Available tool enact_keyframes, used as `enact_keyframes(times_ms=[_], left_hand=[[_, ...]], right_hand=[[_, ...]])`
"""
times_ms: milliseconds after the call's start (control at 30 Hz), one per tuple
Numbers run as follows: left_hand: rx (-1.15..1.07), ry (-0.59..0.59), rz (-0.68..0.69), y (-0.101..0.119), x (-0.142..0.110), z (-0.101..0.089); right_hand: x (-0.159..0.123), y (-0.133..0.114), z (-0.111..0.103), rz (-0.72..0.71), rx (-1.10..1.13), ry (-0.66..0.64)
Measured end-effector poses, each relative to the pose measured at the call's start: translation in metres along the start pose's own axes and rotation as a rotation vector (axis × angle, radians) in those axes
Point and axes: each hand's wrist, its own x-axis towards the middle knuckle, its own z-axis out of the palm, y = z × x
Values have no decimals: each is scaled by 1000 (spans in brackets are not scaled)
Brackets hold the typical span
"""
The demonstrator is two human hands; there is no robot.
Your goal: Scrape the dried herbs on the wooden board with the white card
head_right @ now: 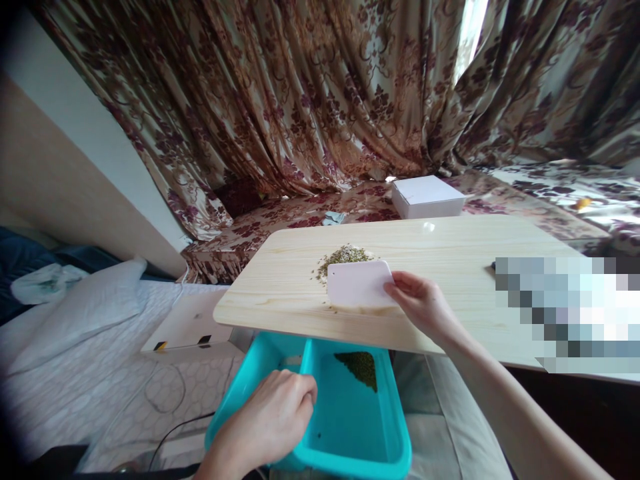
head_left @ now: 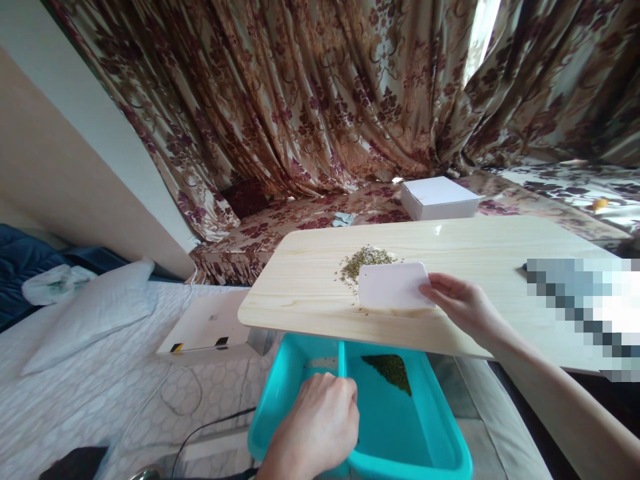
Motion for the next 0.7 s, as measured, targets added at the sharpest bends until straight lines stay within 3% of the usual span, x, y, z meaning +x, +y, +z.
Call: enact_keyframes(times_ms=[433,700], left_hand=[[-8,13,1,-2,1,3],[-29,21,-10,-6,0,3]], right_hand=[[8,-4,21,54,165,-24],[5,-3,12,85,124,-90]])
